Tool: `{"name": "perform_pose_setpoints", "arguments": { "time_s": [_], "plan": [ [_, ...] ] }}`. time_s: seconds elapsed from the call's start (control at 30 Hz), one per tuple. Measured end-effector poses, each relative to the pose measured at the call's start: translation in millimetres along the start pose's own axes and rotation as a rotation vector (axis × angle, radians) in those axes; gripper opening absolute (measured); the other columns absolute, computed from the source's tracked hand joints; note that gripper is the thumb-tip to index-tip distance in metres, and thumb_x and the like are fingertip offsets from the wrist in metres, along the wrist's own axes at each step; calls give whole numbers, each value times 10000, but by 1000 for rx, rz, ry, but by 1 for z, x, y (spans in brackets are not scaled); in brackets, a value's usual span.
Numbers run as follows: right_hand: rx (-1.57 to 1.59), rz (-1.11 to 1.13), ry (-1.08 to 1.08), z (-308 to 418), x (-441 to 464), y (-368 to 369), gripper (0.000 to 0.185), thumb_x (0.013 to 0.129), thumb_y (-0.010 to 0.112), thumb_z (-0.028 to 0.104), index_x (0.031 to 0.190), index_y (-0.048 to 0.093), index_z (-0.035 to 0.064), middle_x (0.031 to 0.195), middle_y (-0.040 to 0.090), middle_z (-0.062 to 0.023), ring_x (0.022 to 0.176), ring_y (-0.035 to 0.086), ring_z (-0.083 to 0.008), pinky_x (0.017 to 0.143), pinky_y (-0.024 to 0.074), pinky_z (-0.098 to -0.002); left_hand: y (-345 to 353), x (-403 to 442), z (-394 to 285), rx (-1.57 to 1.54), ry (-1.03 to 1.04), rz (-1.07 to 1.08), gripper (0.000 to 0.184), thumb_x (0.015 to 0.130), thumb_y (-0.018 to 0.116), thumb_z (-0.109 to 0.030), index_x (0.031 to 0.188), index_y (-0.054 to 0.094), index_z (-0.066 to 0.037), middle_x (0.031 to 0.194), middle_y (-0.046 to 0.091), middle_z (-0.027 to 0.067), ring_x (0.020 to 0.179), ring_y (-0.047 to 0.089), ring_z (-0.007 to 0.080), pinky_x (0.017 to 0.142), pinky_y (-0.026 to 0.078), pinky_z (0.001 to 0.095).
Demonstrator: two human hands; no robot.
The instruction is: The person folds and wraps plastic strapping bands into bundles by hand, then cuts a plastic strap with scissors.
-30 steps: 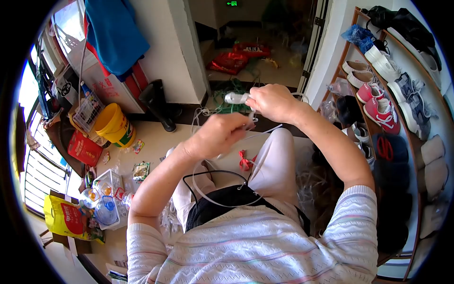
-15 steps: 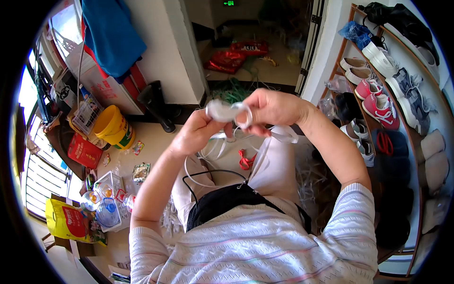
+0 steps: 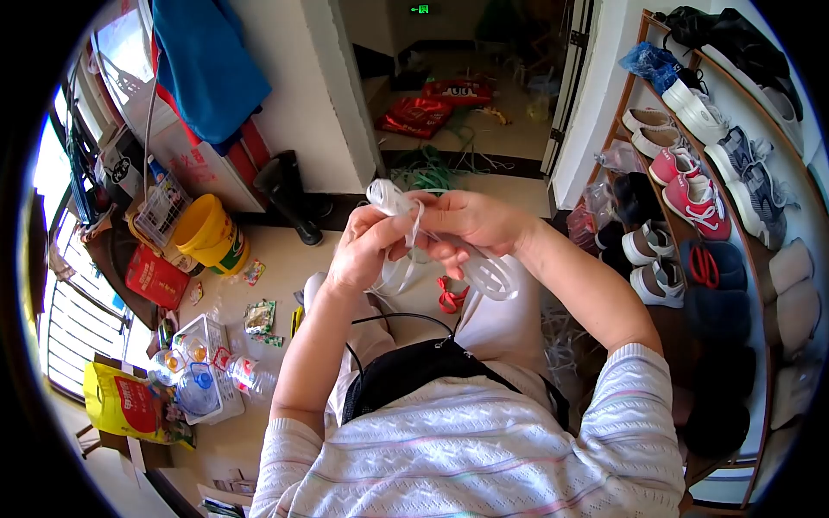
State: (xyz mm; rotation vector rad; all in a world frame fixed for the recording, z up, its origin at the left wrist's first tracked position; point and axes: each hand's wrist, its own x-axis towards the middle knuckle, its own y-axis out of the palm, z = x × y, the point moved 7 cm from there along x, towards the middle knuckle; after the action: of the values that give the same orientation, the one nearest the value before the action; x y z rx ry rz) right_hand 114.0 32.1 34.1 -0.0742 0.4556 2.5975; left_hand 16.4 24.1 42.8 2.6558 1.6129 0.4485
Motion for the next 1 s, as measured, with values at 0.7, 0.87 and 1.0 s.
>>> {"name": "perform_pose_setpoints", "arguments": {
  "time_s": [0.7, 0.87, 1.0],
  "plan": [
    [17, -83, -116, -4, -28, -5, 397, 923, 429, 439, 784, 445, 67, 519, 250, 66, 396, 252, -33, 339, 247, -198, -3, 0, 21, 95, 86, -175, 514, 942, 355, -454, 1216, 458, -31, 712, 503, -4, 518, 398, 39, 457, 317, 186],
    [-228, -543, -223, 26, -27, -36, 365, 944, 411, 391, 757, 434, 78, 517, 265, 79, 379, 259, -19, 321, 244, -182, 14, -5, 41, 749, 51, -56, 279, 902, 504, -163, 1161, 516, -60, 640, 546, 53, 541, 507, 107, 508, 422, 245],
    [-1480, -804, -217, 29, -23, -74, 320, 891, 512, 320, 728, 536, 46, 543, 544, -92, 429, 505, -243, 420, 402, -363, 24, -17, -1, 1346, 294, -24, 206, 830, 561, -105, 1020, 591, -33, 623, 566, 124, 575, 575, 157, 546, 459, 283]
  ]
}}
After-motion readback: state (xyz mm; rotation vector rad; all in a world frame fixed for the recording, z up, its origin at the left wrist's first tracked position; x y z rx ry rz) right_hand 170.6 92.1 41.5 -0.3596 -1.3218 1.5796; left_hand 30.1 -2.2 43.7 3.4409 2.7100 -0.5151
